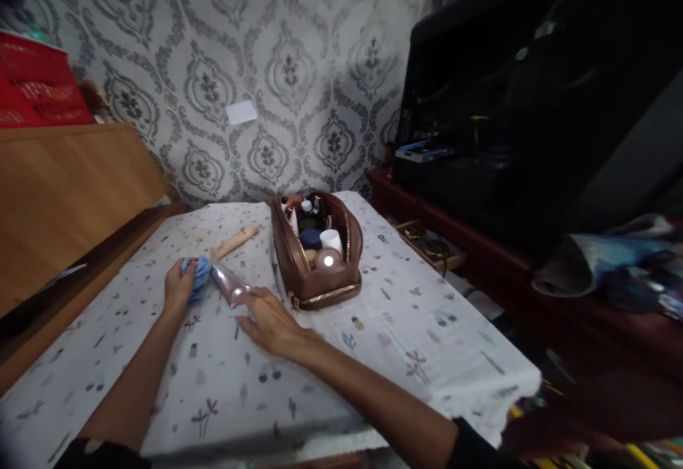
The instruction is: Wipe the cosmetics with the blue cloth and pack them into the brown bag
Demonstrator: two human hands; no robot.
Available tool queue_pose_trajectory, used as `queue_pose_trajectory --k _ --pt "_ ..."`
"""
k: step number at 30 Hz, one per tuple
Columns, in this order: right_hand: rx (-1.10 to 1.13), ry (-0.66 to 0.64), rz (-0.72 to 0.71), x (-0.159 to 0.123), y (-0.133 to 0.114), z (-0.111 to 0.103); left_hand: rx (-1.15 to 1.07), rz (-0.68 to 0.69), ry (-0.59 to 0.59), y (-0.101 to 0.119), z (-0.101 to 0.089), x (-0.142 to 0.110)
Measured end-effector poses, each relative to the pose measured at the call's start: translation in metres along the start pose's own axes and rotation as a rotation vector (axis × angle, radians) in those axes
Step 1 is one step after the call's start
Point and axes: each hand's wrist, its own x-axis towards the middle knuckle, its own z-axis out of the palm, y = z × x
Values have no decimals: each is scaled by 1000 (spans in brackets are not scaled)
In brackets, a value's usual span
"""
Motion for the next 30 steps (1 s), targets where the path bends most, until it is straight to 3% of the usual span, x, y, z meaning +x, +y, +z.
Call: queue_pose_trajectory --k 7,16,23,30 --pt "-170 4 323 52 -10 31 44 118 -163 6 8 -8" --pt "-238 53 311 56 -2 52 103 230 -325 15 13 -19" --pt "136 220 198 47 10 53 -101 209 -393 12 15 -15" --pt "657 362 386 49 21 50 -240 97 -225 19 9 -14"
